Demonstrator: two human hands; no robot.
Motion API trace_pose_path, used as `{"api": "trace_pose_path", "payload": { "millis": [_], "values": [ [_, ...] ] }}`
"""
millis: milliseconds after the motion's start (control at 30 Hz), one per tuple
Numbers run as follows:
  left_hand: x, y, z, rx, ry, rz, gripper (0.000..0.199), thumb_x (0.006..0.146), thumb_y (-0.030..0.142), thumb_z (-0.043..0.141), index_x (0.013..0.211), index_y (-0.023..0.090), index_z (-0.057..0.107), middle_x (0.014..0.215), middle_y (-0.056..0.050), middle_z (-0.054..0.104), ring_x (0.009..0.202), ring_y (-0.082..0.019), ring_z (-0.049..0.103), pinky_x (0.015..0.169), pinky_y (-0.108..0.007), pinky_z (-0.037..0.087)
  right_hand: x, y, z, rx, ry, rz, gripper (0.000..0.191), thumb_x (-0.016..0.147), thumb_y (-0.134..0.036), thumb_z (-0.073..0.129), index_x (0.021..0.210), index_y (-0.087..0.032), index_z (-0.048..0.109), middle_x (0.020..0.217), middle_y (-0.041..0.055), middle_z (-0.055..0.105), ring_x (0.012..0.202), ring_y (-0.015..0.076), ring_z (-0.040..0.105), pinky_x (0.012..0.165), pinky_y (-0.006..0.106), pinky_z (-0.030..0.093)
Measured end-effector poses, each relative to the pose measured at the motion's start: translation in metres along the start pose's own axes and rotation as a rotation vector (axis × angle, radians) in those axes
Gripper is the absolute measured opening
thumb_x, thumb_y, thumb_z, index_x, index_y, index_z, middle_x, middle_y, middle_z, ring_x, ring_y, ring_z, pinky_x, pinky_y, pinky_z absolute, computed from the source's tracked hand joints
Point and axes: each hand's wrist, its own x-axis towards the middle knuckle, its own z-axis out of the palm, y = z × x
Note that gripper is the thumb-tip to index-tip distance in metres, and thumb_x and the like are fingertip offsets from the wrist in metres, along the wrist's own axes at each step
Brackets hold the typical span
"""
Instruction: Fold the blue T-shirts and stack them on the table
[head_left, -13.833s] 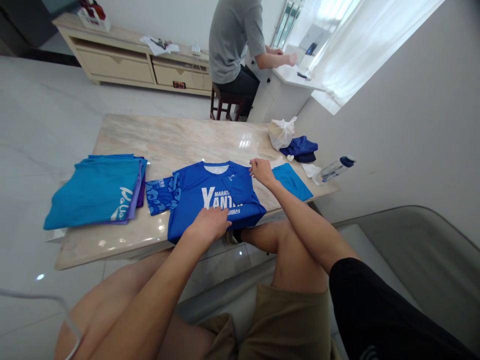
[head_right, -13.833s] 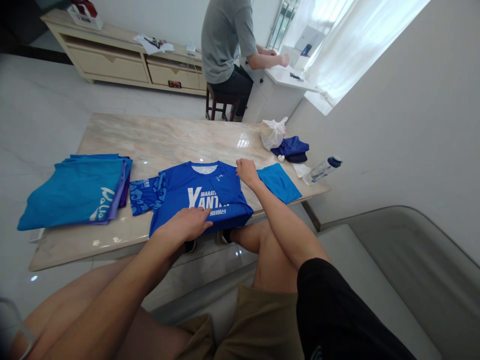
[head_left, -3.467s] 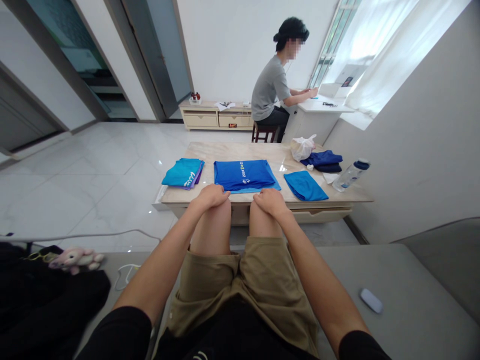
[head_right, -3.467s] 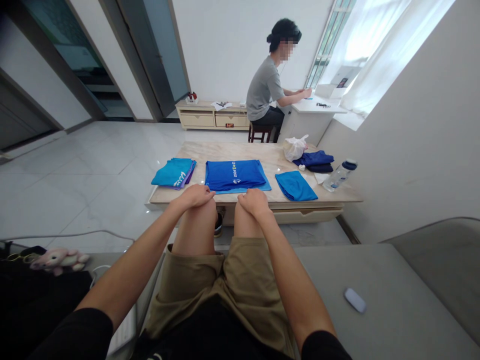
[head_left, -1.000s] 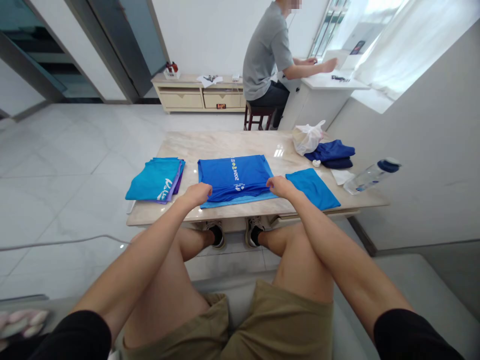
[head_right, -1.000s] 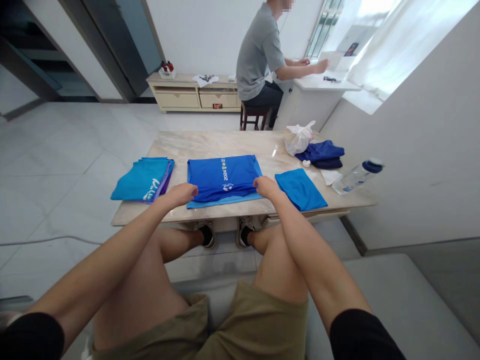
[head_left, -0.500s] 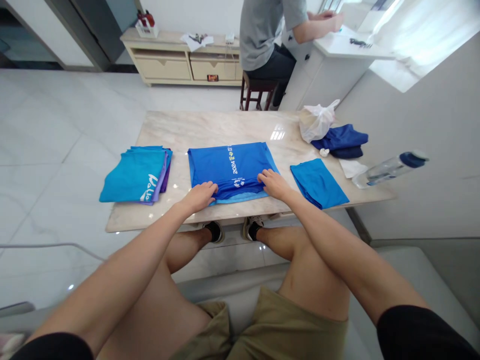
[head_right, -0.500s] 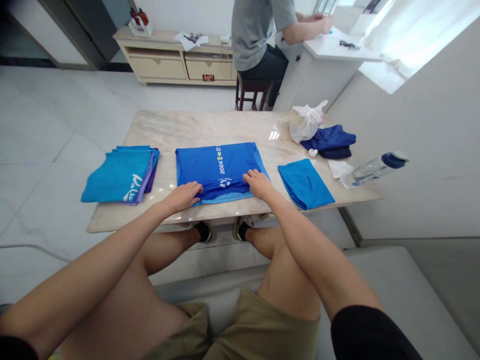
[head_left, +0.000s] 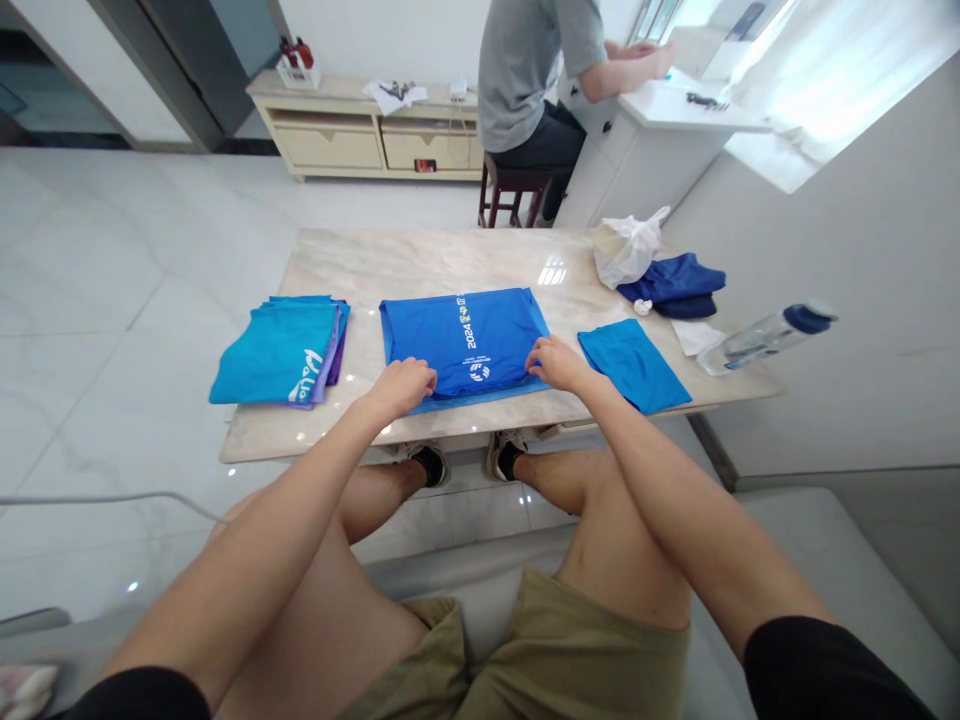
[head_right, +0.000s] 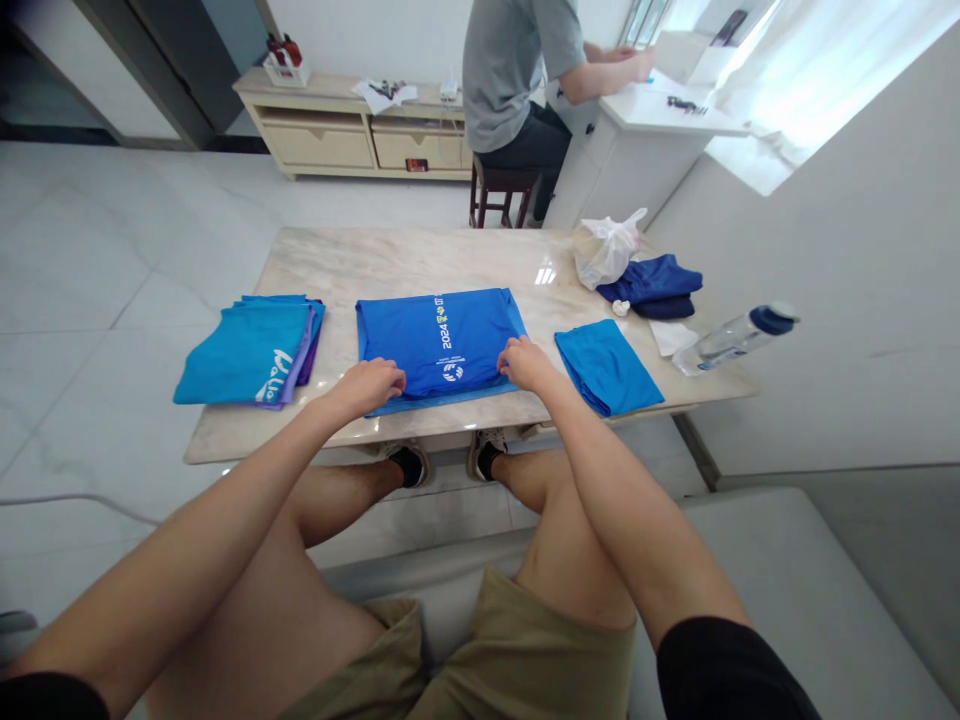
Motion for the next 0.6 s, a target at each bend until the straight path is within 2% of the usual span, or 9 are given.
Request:
{"api": "trace_pose_path", "payload": {
  "millis": [100,200,300,367,433,467,533,600],
  "values": [
    [-0.002,0.005,0.004,0.0,-0.062,0.001,0.023,0.098,0.03,0.073,0.121,0.024,0.074,0.129,-0.013,0.075,0.122,-0.032,0.071,0.098,-0.036,0.054,0.001,0.007,0.003,0.059,-0.027,0.086,0.031,0.11,-0.033,0.06,0.126,-0.015,0.079,0.133,0.0164,0.073,0.128,0.0287,0.063,0.116,0.033,0.043],
    [-0.005,0.011,0.014,0.03,-0.08,0.026,0.033,0.096,0.028,0.077,0.128,0.022,0.067,0.131,-0.016,0.074,0.125,-0.033,0.071,0.099,-0.038,0.055,0.001,0.013,0.011,0.085,0.054,0.319,0.041,0.113,-0.037,0.054,0.14,-0.009,0.067,0.143,0.0224,0.068,0.134,0.0314,0.063,0.114,0.034,0.044],
    [-0.006,0.017,0.023,0.049,-0.096,0.054,0.034,0.097,0.022,0.073,0.13,0.022,0.065,0.133,-0.018,0.073,0.125,-0.033,0.072,0.099,-0.04,0.056,0.0,0.016,0.021,0.072,0.094,0.513,0.065,0.111,-0.045,0.06,0.154,0.002,0.05,0.155,0.0323,0.057,0.144,0.0388,0.057,0.118,0.04,0.043],
    [-0.006,0.019,0.026,0.04,-0.1,0.059,0.033,0.097,0.019,0.071,0.13,0.022,0.065,0.134,-0.018,0.073,0.122,-0.033,0.074,0.097,-0.04,0.056,-0.001,0.015,0.024,0.073,0.062,0.58,0.078,0.108,-0.048,0.065,0.158,0.007,0.042,0.159,0.0368,0.052,0.15,0.0412,0.053,0.119,0.041,0.042],
    [-0.004,0.016,0.024,0.016,-0.104,0.062,0.031,0.097,0.017,0.066,0.127,0.023,0.068,0.132,-0.017,0.075,0.119,-0.032,0.075,0.095,-0.039,0.057,-0.002,0.011,0.021,0.122,-0.025,0.617,0.08,0.109,-0.046,0.065,0.162,0.007,0.037,0.161,0.0372,0.051,0.152,0.0393,0.053,0.118,0.039,0.044],
    [-0.004,0.011,0.022,0.006,-0.109,0.055,0.029,0.097,0.017,0.064,0.124,0.024,0.071,0.129,-0.016,0.077,0.117,-0.031,0.076,0.094,-0.038,0.057,-0.002,0.009,0.019,0.157,-0.082,0.625,0.077,0.109,-0.043,0.064,0.163,0.006,0.039,0.16,0.0362,0.053,0.151,0.0375,0.055,0.116,0.037,0.046],
    [-0.003,-0.006,0.016,0.002,-0.141,-0.023,0.025,0.093,0.016,0.063,0.112,0.024,0.077,0.12,-0.015,0.081,0.112,-0.031,0.078,0.092,-0.037,0.057,-0.002,0.002,0.012,0.235,-0.219,0.611,0.063,0.108,-0.039,0.066,0.155,0.001,0.054,0.149,0.0311,0.066,0.139,0.0333,0.066,0.109,0.034,0.052],
    [-0.005,-0.031,0.008,0.014,-0.162,-0.17,0.019,0.086,0.018,0.067,0.099,0.023,0.081,0.115,-0.016,0.083,0.109,-0.034,0.079,0.09,-0.037,0.058,-0.003,-0.005,0.006,0.312,-0.358,0.564,0.046,0.101,-0.039,0.077,0.134,-0.006,0.073,0.126,0.0211,0.08,0.118,0.0276,0.078,0.1,0.03,0.057]
  ]
}}
